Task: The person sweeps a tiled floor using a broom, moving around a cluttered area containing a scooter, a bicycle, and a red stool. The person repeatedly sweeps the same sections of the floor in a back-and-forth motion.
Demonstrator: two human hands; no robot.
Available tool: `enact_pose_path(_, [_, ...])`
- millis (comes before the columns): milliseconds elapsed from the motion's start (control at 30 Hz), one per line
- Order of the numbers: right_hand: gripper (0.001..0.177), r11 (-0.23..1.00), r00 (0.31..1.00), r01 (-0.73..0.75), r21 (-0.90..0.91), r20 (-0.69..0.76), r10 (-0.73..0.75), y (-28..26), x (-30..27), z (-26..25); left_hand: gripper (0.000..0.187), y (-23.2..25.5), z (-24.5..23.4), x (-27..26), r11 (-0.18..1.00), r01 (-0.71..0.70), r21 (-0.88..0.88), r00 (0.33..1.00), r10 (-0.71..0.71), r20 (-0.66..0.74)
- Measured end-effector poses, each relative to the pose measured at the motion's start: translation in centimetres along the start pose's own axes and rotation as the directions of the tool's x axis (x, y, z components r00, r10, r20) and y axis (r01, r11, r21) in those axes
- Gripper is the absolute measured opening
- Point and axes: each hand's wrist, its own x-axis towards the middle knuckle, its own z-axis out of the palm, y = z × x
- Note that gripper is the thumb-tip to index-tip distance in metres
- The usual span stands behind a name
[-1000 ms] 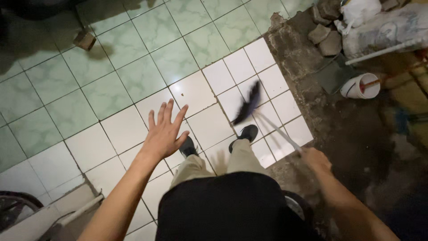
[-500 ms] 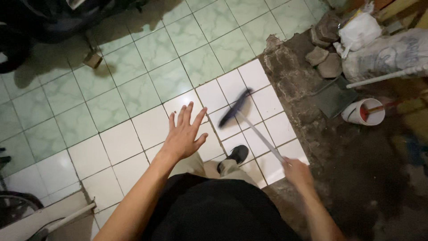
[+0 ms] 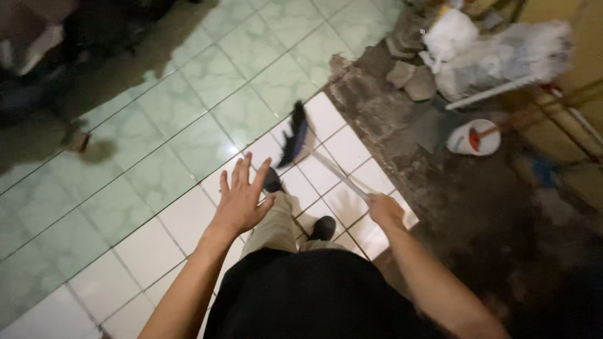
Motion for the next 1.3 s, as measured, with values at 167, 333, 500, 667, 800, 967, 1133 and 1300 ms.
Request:
enact_pose_path(167, [0.038,0.918,0.912,-0.396,-0.037,0.101,0.397,8.0,-0.4,-2.7,0.082,-4.3,-2.6,5.7,0.998,-0.034,-0.05,0.999,0.032,-0.042])
enact_pose_path(333, [0.032,0.935,0.935,-0.354,0.027,0.026,0.354,12.3,0.4,-5.5,0.081,-8.4,-4.4,10.8,0.997,-0.017,-0.081,0.999,0.014,-0.03])
enact_pose_path(500, [0.038,0.993,0.967,-0.011,0.114,-0.25,0.039,5.9,0.3,-7.1,0.08,-10.4,-6.0,15.3,0.995,-0.022,-0.098,1.0,0.021,-0.011])
enact_pose_path(667, [0.038,0.962,0.978,0.002,0.272,-0.201,0.055,-9.8,6.8,-9.8,0.081,-9.9,-7.5,20.8,0.996,-0.058,-0.071,0.998,0.058,0.004])
enact_pose_path(800, [0.036,0.953,0.986,0.087,0.289,-0.165,-0.041,-21.8,14.9,-14.0,0.082,-8.9,-9.5,26.2,0.998,-0.051,-0.036,0.999,0.051,-0.006])
enact_pose_path(967, [0.03,0.953,0.979,0.182,0.242,-0.14,-0.151,-27.5,25.6,-18.7,0.082,-7.7,-12.7,33.7,1.0,0.003,0.008,1.0,-0.003,-0.006])
enact_pose_path(1133, [0.034,0.979,0.992,0.117,0.167,-0.069,-0.107,-21.4,34.4,-23.8,0.081,-5.6,-16.5,42.4,1.0,0.0,0.028,0.999,0.001,-0.046])
enact_pose_path(1300, [0.045,0.992,0.977,-0.091,0.087,0.199,0.072,-9.3,35.6,-30.1,0.081,-4.9,-18.6,50.7,1.0,-0.013,0.008,0.994,0.014,-0.108])
